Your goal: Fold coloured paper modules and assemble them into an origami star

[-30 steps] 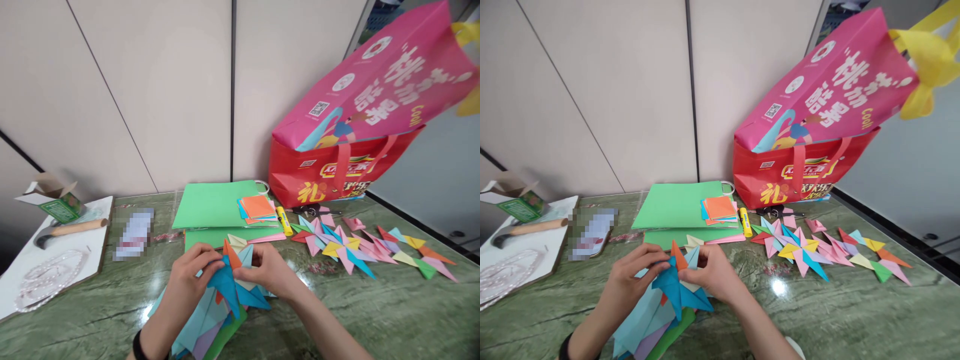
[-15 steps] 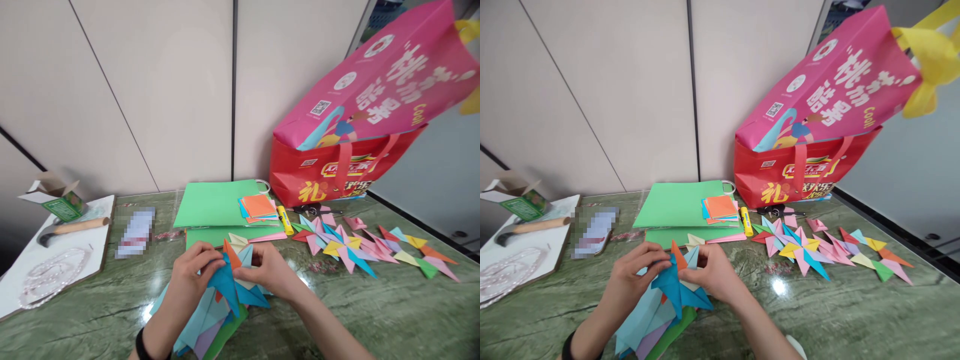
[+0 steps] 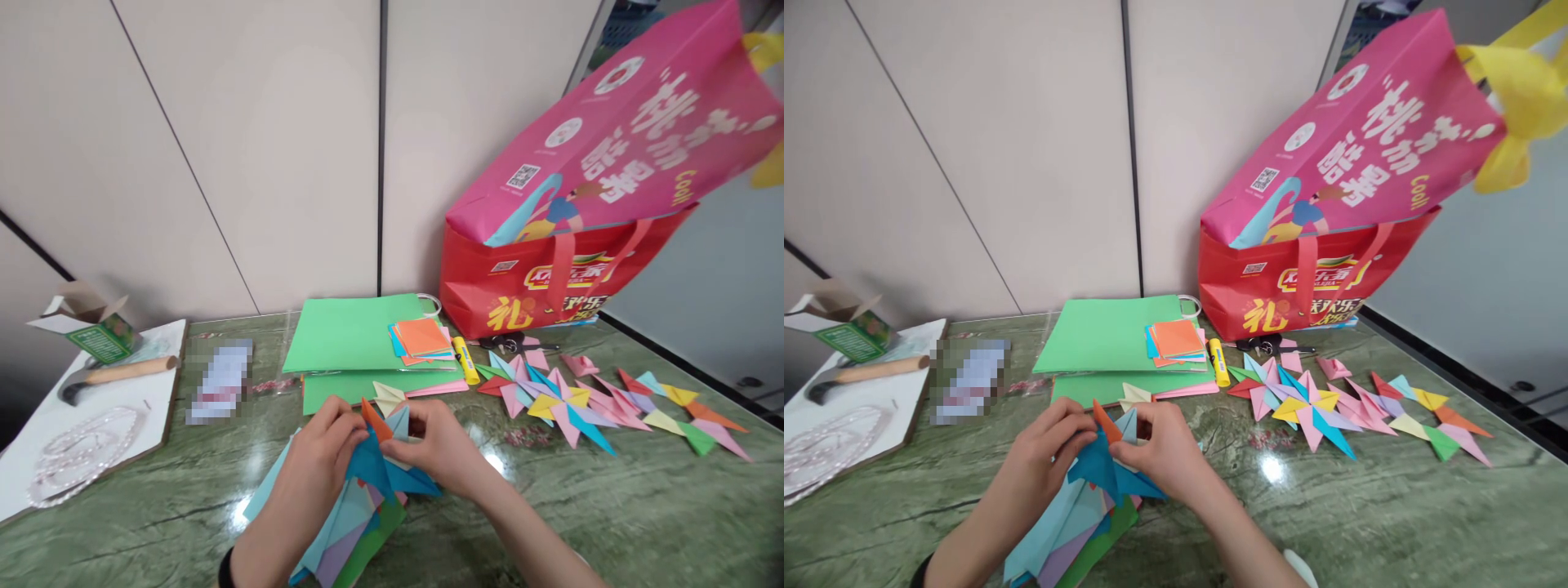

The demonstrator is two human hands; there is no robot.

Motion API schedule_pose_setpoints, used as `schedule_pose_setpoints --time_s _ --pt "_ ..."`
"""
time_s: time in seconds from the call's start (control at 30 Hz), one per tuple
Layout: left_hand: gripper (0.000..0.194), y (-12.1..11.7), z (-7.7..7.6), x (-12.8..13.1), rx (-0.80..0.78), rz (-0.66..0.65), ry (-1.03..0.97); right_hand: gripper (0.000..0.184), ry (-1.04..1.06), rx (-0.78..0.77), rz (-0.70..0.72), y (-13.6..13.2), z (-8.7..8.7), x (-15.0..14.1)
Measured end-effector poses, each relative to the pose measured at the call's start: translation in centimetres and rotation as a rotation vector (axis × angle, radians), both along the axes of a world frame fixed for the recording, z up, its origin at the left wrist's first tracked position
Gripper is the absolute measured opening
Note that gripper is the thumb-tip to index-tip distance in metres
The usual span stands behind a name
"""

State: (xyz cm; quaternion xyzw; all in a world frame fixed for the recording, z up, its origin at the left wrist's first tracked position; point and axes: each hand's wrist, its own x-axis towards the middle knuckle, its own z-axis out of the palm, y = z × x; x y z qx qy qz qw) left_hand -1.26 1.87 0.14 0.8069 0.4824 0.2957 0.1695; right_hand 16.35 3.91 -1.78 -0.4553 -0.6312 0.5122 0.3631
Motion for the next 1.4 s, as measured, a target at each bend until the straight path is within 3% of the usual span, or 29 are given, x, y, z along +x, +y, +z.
schedule_pose_setpoints --time_s 0.13,0.47,0.7,0.93,1.13,1.4 --pt "0.012 0.12 -0.15 -0.05 0.022 -0.019 -0.035 0.003 -0.008 0.009 0.006 0.04 -0.17 0.01" --pt "0.017 0.38 0.16 0.11 -0.110 0.119 -0.037 0.004 0.048 -0.036 0.033 -0.03 0.02 -0.26" --pt "0.021 -0.06 0.12 0.25 -0.097 0.058 0.031 0.003 0.030 -0.030 0.016 0.07 0.10 -0.14" --pt "0.020 -0.17 0.50 0.64 -0.135 0.080 0.005 0.005 0.066 -0.037 0.016 0.08 0.14 -0.18" --pt "0.006 -0.09 0.09 0.31 -0.090 0.050 -0.073 0.012 0.149 -0.109 0.069 0.13 0.33 -0.01" --pt "0.017 -0.15 0.43 0.52 -0.161 0.124 -0.039 0.005 0.081 -0.053 0.041 -0.12 0.24 -0.28"
